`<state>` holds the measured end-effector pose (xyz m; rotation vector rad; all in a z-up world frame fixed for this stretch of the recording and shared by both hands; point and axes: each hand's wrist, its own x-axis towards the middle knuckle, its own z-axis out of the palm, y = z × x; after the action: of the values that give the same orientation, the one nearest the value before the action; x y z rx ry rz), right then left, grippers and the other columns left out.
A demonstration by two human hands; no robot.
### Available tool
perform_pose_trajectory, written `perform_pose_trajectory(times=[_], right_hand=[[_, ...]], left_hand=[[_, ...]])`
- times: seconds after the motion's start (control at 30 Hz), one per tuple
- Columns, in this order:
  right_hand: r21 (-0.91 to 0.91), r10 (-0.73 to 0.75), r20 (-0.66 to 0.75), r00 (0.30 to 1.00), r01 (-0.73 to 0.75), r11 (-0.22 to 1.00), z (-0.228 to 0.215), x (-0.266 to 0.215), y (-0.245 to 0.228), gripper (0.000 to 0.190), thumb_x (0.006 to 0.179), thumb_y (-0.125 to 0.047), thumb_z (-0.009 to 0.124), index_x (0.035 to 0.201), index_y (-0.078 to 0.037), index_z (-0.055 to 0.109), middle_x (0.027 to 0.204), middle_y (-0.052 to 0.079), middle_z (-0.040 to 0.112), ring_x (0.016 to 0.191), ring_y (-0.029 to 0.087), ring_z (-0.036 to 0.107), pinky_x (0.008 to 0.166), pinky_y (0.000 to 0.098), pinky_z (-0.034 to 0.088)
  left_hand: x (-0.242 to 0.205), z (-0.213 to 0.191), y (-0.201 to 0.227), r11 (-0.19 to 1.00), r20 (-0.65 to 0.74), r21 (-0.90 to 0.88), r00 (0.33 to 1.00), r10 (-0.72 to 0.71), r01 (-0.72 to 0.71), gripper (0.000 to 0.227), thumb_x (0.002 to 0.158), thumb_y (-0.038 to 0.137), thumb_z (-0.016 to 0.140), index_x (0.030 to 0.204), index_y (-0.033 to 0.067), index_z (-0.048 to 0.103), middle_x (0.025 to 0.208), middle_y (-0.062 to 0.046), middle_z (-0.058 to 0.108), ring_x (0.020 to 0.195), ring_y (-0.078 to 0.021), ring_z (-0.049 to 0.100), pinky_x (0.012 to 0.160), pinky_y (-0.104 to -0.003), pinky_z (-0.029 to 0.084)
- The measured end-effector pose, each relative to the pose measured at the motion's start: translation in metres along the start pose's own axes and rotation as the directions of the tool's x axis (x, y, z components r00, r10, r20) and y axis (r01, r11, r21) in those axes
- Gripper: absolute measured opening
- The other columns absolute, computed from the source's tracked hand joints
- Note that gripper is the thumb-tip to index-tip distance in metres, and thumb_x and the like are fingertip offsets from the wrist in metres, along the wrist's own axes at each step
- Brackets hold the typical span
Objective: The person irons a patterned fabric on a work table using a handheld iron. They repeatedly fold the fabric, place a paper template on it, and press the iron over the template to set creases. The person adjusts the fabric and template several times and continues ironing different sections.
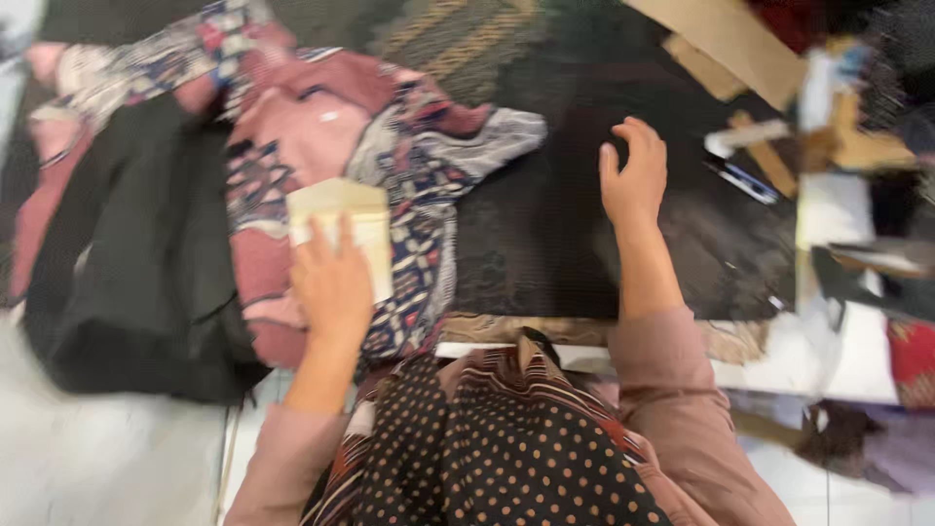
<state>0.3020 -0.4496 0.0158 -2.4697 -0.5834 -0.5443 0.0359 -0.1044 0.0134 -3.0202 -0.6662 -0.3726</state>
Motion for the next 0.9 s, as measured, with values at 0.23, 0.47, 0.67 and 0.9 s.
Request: perform_pose_trajectory(times=[0.23, 0.47, 0.67, 0.9], right_hand=[[-0.269, 0.317, -0.076, 0.945, -0.326, 0.906, -0.048, 0.014, 0.194, 0.021, 0.099, -0.021, 0.076, 0.116, -0.009, 0.072, 0.121, 0.016, 0.068, 0.116, 0.037, 0.062, 0.103, 0.0487, 0.048], [-0.676, 0.354, 0.241, 0.904, -0.105, 0.729, -0.061, 0.051, 0.175, 0.045, 0.109, -0.047, 0.058, 0.115, -0.005, 0.076, 0.116, 0.026, 0.071, 0.102, 0.048, 0.068, 0.08, 0.06, 0.054], [-0.707, 0.151, 0.304, 0.941, 0.117, 0.697, -0.082, 0.074, 0.109, 0.048, 0.103, -0.048, 0.067, 0.125, -0.007, 0.074, 0.113, 0.031, 0.072, 0.099, 0.05, 0.068, 0.077, 0.0587, 0.053], [-0.852, 0.127, 0.236, 0.964, 0.142, 0.504, -0.076, 0.082, 0.036, 0.032, 0.083, -0.019, 0.078, 0.103, 0.005, 0.069, 0.093, 0.026, 0.075, 0.088, 0.044, 0.074, 0.071, 0.0531, 0.058]], left_hand=[[-0.004, 0.014, 0.004, 0.996, -0.008, -0.085, 1.0, 0.017, -0.017, 0.051, 0.098, 0.018, 0.062, 0.145, -0.0007, 0.059, 0.158, -0.018, 0.049, 0.126, -0.0397, 0.05, 0.105, -0.05, 0.043], [-0.002, 0.047, 0.012, 0.971, -0.083, -0.224, 0.992, -0.097, 0.077, 0.058, 0.09, 0.017, 0.058, 0.144, -0.0054, 0.054, 0.153, -0.022, 0.049, 0.141, -0.0415, 0.044, 0.119, -0.052, 0.033], [0.0, 0.039, 0.019, 0.964, -0.119, -0.239, 0.982, -0.145, 0.114, 0.056, 0.089, 0.022, 0.057, 0.136, -0.0082, 0.055, 0.151, -0.029, 0.045, 0.136, -0.0456, 0.044, 0.113, -0.055, 0.034], [-0.005, 0.031, 0.015, 0.947, -0.156, -0.298, 0.973, -0.169, 0.116, 0.052, 0.095, 0.019, 0.054, 0.14, -0.0061, 0.054, 0.156, -0.034, 0.038, 0.142, -0.0447, 0.04, 0.119, -0.053, 0.032]])
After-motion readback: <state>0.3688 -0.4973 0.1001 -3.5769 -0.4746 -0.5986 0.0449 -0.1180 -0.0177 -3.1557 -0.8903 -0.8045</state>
